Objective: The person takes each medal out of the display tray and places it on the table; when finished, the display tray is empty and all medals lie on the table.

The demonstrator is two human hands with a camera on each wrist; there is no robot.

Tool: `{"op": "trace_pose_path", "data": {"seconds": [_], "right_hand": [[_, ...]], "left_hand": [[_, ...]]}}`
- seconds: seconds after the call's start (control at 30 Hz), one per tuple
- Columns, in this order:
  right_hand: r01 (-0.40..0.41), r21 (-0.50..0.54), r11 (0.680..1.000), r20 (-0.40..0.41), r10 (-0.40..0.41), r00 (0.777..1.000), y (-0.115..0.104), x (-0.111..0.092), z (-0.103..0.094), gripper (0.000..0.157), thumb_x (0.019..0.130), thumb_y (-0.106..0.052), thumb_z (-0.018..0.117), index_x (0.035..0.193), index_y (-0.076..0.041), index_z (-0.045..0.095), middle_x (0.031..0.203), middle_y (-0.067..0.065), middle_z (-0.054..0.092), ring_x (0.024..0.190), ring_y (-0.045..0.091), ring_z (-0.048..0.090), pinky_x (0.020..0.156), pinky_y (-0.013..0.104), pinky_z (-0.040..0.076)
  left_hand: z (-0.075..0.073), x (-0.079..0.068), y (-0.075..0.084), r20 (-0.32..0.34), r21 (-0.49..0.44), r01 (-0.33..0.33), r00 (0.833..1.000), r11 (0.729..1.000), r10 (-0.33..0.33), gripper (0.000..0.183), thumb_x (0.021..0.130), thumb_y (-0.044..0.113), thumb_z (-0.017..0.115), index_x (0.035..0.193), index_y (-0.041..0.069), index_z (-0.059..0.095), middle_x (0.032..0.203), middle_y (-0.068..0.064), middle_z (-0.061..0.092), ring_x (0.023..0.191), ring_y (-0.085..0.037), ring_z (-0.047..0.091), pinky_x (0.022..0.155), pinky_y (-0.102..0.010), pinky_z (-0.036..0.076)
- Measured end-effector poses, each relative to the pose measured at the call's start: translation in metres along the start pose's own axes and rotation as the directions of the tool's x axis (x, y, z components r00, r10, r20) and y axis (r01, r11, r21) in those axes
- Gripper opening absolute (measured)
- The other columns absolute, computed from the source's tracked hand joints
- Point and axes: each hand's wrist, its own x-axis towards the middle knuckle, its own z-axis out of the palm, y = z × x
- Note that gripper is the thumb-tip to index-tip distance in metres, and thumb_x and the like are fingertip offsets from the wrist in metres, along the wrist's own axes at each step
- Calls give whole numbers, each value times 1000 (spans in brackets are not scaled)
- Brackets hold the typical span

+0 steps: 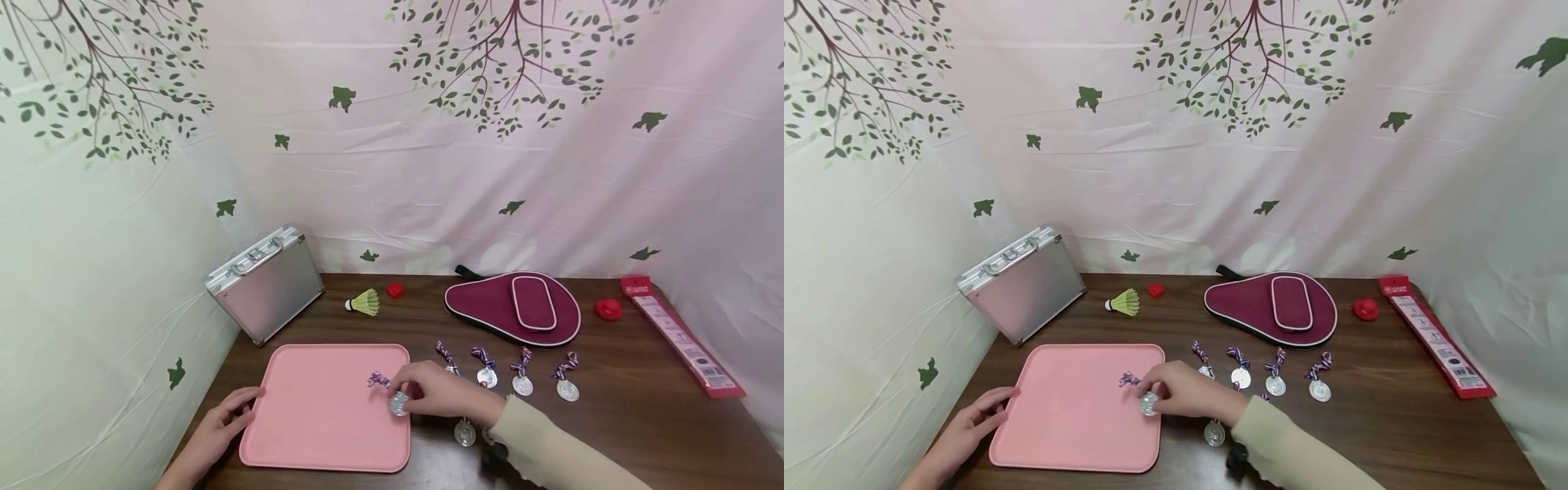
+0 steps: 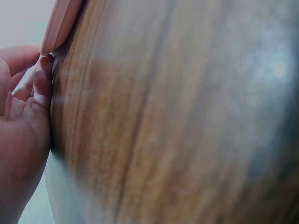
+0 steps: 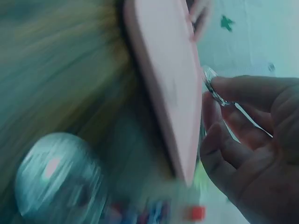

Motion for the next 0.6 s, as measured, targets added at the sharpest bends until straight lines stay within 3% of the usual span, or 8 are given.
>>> {"op": "trace_pose_path", "data": {"seconds": [0.37, 0.6], "right_hand": [[37, 63, 997, -160, -27, 987, 30, -109, -57, 26, 82, -7, 73, 105, -16, 65, 94, -3, 63, 66, 4, 55, 56, 24, 47], [3, 75, 997, -209, 13, 978, 49, -170, -77, 28, 83, -8, 74, 108, -15, 64, 97, -3, 64, 74, 9, 59, 60, 25, 49]], "left_hand": [[0, 1, 1, 8, -8, 5, 1000, 1000, -5, 35, 94, 10, 58, 129, 8, 57, 129, -10, 53, 100, -13, 49, 81, -18, 38], [0, 0, 3, 3, 23, 80, 997, 997, -80, 35, 94, 15, 60, 129, 14, 58, 129, -5, 53, 99, -12, 50, 80, -20, 39]]}}
